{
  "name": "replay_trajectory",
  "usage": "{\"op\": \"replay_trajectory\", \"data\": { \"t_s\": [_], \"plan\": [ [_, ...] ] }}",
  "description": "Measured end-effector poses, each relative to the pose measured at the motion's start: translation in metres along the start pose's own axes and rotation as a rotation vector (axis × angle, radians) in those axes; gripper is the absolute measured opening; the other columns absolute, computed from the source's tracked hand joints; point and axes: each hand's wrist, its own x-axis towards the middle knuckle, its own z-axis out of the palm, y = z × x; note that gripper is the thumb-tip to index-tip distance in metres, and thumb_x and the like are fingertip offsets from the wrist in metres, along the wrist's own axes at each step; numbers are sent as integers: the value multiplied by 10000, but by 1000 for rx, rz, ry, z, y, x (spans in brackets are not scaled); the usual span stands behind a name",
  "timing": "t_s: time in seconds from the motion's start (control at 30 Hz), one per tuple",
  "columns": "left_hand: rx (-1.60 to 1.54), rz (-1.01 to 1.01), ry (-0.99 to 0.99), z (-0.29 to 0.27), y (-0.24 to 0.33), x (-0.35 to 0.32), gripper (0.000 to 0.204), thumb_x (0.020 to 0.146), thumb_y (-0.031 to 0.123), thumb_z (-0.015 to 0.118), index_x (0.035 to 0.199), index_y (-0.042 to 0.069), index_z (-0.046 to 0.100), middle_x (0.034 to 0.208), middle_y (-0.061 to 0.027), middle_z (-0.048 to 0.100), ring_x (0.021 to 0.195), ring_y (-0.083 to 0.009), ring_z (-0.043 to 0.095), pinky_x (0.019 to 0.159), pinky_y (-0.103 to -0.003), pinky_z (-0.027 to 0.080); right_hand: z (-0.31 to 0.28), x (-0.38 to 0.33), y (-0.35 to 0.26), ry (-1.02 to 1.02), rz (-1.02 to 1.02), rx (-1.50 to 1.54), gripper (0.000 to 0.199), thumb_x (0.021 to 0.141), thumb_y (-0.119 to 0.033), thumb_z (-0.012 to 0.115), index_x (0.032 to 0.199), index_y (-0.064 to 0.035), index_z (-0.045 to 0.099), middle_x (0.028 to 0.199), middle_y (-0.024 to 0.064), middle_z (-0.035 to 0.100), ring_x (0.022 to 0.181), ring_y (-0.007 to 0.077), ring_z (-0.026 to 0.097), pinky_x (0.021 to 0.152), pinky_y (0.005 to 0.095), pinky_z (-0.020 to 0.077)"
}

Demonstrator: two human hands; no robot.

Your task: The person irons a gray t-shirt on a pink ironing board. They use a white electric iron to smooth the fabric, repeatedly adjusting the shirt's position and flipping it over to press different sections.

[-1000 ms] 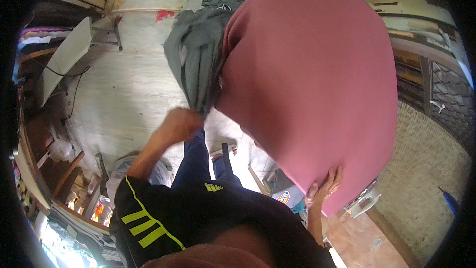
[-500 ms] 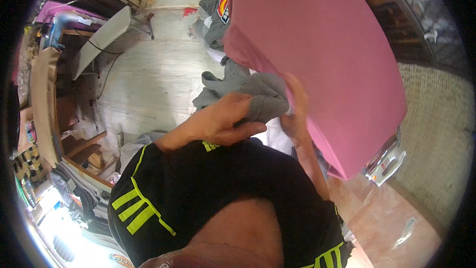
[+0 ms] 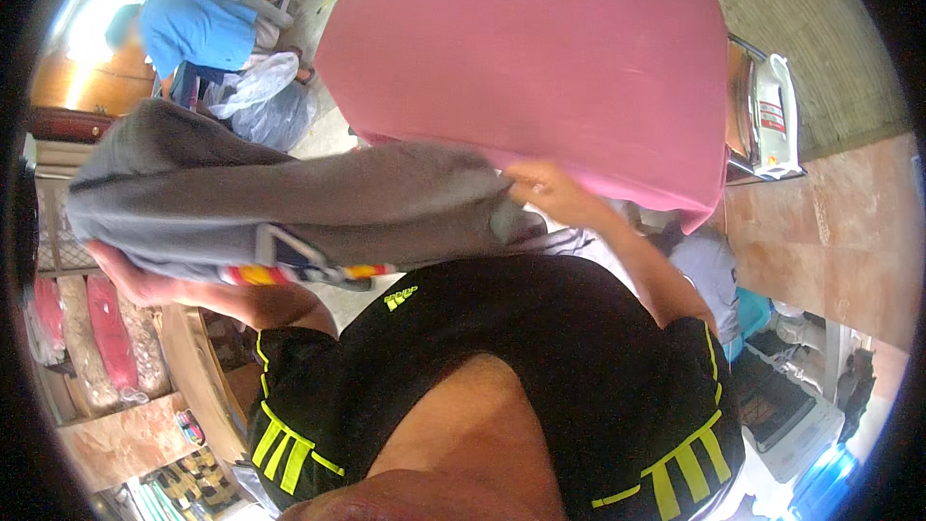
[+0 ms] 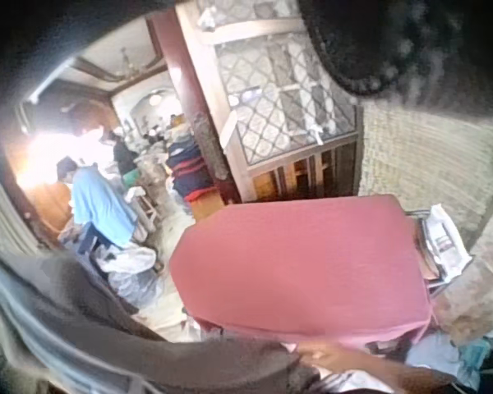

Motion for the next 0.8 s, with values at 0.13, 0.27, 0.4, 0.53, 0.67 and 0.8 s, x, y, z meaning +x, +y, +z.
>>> {"op": "replay_trajectory", "data": {
  "t_s": [0.13, 0.27, 0.4, 0.53, 0.67, 0.8],
  "plan": [
    [-283, -480, -57, 73, -56, 92, 480, 842, 278, 782, 1183, -37, 662, 1194, -161, 663, 1088, -250, 621, 1016, -411, 448, -110, -16, -123, 438, -126, -191, 188, 1001, -196, 624, 1097, -42, 674, 971, -44, 627, 982, 63, 564, 882, 260, 474],
    [-196, -547, -431, 159, -181, 143, 478, 858, 248, 791, 1186, -64, 638, 1116, -154, 683, 1030, -250, 650, 947, -377, 498, -207, 55, -169, 587, -305, -774, 242, 967, -203, 623, 1107, -5, 623, 886, 86, 639, 882, 206, 625, 809, 352, 504],
    [-60, -636, -505, 249, -293, 94, 648, 870, 276, 796, 1306, -95, 493, 1116, -173, 641, 1002, -247, 632, 788, -346, 534, -250, 130, -153, 765, -434, -1022, 325, 910, -119, 606, 1206, 9, 569, 985, 212, 629, 935, 344, 638, 838, 427, 510],
    [93, -147, -768, 249, -299, -74, 800, 872, 338, 788, 1431, -73, 391, 1337, -230, 557, 1173, -291, 574, 918, -387, 492, -233, 119, -76, 787, -279, -947, 273, 905, -95, 617, 1162, -4, 614, 1038, 153, 651, 984, 311, 638, 875, 389, 513],
    [-241, -265, -1202, 204, -178, -230, 190, 888, 135, 719, 1058, 51, 703, 1041, -137, 706, 988, -289, 664, 887, -379, 506, -227, 44, 19, 762, -73, -1009, 257, 918, -132, 664, 1162, -52, 676, 1114, 130, 687, 1024, 297, 676, 893, 397, 548],
    [-447, -463, -1435, 185, -85, -317, 217, 821, 185, 773, 983, 62, 696, 968, -100, 662, 863, -252, 634, 750, -356, 506, -223, 13, 50, 860, 86, -714, 283, 877, -74, 650, 1156, -94, 688, 1198, 131, 660, 1055, 316, 666, 891, 410, 553]
  ]
}}
